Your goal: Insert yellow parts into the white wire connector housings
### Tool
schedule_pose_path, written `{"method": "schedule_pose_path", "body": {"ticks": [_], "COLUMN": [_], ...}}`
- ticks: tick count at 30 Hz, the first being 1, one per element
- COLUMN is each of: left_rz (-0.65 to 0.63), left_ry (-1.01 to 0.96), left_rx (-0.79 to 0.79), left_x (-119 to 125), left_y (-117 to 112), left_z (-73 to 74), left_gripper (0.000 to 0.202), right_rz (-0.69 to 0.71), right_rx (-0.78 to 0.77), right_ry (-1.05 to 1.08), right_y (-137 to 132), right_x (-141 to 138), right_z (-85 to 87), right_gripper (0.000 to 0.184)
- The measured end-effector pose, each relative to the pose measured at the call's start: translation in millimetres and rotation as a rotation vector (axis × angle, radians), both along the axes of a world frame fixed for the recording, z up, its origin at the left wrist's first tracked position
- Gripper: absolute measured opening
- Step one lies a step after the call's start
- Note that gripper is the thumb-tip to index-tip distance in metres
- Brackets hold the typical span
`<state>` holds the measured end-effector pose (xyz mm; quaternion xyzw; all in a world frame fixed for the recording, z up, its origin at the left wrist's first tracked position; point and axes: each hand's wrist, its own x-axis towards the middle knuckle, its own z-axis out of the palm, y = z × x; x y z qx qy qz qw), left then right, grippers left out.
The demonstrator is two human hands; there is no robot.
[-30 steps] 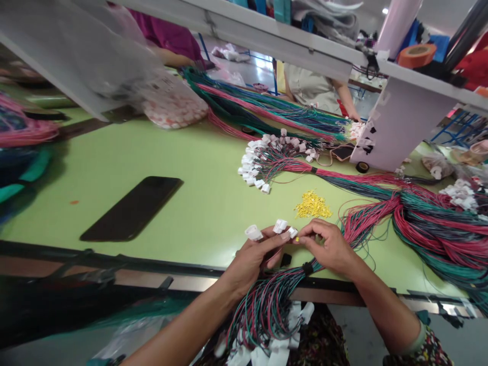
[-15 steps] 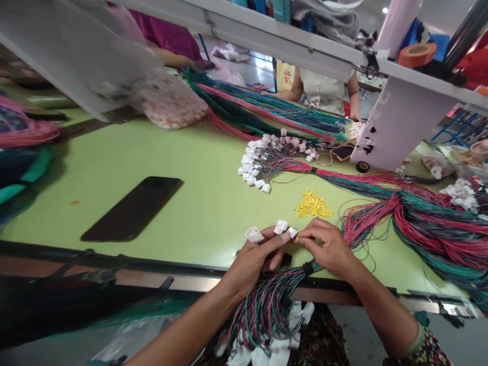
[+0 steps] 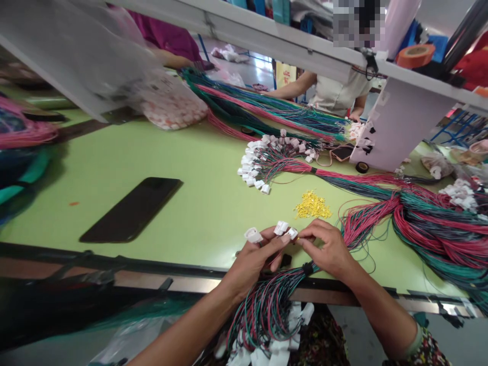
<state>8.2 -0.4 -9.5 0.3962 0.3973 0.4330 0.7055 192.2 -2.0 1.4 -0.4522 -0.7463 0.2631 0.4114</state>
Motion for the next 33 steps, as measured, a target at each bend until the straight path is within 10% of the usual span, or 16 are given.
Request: {"method": "schedule_pose_path", "body": {"ticks": [33], "left_rz": [0.12], "left_ry": [-0.002], "left_rx": [0.391], "left_x": [-4], "left_y": [-8], "left_z": [-13.8], "left_gripper": [0.023], "right_rz": [-0.016], "right_rx": [0.061], "right_ry": [0.172], "right_y": [-25], "right_x": [-11], "right_z": [19.7], "right_gripper": [0.017]}}
